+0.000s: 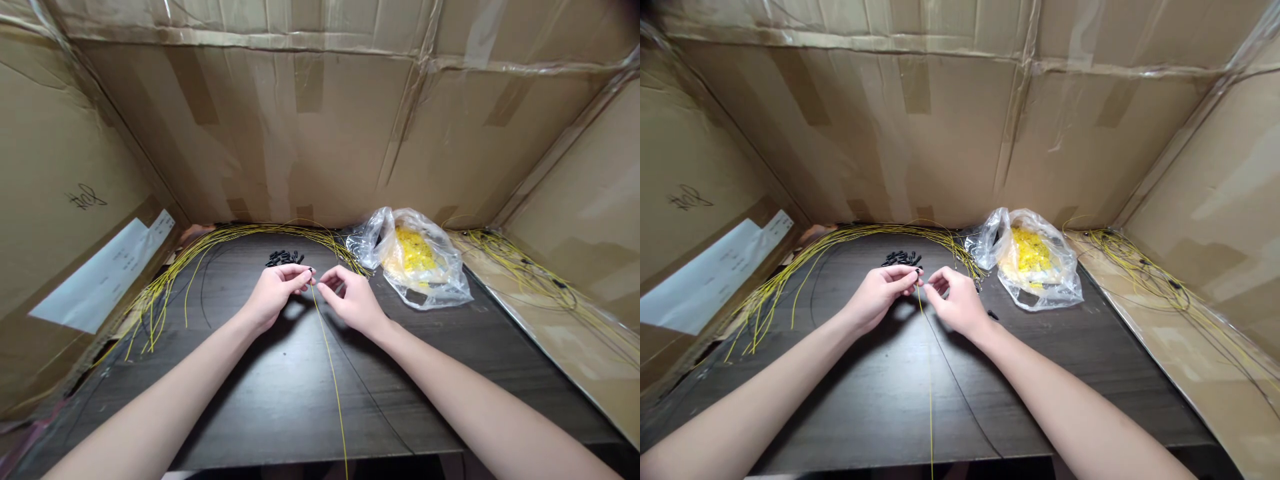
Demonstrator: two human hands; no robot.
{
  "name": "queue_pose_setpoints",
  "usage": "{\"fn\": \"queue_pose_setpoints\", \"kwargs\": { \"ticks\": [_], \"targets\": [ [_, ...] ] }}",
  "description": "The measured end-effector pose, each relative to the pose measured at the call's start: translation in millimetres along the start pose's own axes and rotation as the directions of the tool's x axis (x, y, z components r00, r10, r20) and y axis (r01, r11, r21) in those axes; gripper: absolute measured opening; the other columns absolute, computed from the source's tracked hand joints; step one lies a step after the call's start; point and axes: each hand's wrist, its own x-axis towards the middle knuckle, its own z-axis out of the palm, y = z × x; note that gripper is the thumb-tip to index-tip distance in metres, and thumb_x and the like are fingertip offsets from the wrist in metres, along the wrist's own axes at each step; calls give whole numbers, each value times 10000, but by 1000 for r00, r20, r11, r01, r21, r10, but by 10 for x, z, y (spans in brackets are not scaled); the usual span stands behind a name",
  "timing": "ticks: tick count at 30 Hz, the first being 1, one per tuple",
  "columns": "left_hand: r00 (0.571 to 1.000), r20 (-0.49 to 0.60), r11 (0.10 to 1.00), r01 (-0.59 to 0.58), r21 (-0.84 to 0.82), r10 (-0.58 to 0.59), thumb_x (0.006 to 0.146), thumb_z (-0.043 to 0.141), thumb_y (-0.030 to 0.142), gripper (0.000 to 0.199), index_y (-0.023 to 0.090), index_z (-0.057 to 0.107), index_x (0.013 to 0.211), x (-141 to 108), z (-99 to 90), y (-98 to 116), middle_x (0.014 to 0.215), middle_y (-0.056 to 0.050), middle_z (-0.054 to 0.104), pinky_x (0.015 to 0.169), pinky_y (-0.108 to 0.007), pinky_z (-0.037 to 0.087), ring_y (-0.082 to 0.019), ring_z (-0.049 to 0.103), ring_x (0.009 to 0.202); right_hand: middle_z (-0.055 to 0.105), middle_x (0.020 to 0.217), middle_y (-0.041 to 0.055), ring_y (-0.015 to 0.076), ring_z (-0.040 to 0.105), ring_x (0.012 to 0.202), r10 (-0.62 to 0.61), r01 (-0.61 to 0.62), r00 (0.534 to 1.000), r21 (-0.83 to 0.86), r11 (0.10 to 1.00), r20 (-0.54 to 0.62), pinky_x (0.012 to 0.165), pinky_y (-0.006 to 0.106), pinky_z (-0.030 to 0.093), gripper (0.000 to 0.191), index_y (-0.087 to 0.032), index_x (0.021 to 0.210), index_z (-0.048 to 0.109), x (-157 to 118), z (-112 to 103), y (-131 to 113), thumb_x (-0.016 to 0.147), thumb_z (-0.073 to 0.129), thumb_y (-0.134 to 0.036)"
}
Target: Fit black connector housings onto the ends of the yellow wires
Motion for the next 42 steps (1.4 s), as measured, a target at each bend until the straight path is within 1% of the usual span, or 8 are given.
{"fn": "queue_pose_setpoints", "kwargs": {
  "ticks": [2,6,11,17,21,27,37,42],
  "targets": [
    [1000,23,999,-9,44,8,751,758,349,265,143,760,919,-23,27,17,791,-66,703,637,-269,404,-133,533,665,667,823,45,159,595,721,-104,99,993,-87,991,-59,667,290,457,118,-188,882,641,-4,-21,-18,843,622,-298],
    [998,56,996,-19,87,14,754,752,350,272,150,763,939,-59,63,35,820,-70,712,670,-278,420,-147,553,695,662,854,59,175,595,753,-183,172,980,-135,976,-75,694,305,458,105,-195,882,645,-15,-46,-38,871,600,-289],
    [997,73,992,-22,121,13,756,745,366,278,158,770,940,-69,66,36,825,-71,711,689,-283,427,-160,567,727,661,866,67,178,582,746,-180,170,982,-142,975,-62,672,315,448,144,-200,873,645,-27,-41,-27,912,551,-302],
    [998,62,989,-9,145,0,750,742,378,273,157,778,907,-70,68,40,810,-77,714,680,-284,420,-167,566,722,661,861,72,182,576,733,-165,156,985,-137,978,-56,670,323,449,146,-203,865,645,-23,-43,-13,907,560,-314],
    [998,70,989,-6,150,-5,759,732,374,261,154,779,891,-68,71,40,785,-70,704,677,-282,412,-156,543,697,660,839,65,182,583,728,-196,186,979,-139,973,-58,676,317,454,142,-203,856,649,-22,-50,-4,905,568,-308],
    [996,87,988,-1,153,-12,765,722,362,240,149,774,862,-70,70,45,749,-59,685,669,-285,403,-143,508,655,646,826,63,185,588,748,-242,234,970,-183,955,-25,706,317,461,130,-202,864,646,-23,-59,4,916,548,-270],
    [991,125,995,44,94,-55,757,716,326,189,143,734,714,-60,42,31,672,-44,634,639,-283,384,-138,496,623,627,847,66,198,584,816,-315,326,945,-297,898,86,772,330,456,116,-200,880,617,-16,-99,12,921,509,-204],
    [986,149,994,59,90,-72,762,713,315,189,140,717,693,-55,29,39,643,-33,612,632,-279,377,-132,492,611,619,859,69,196,576,827,-356,378,926,-320,869,127,777,322,451,110,-193,893,602,-15,-104,39,918,497,-170]
  ]
}}
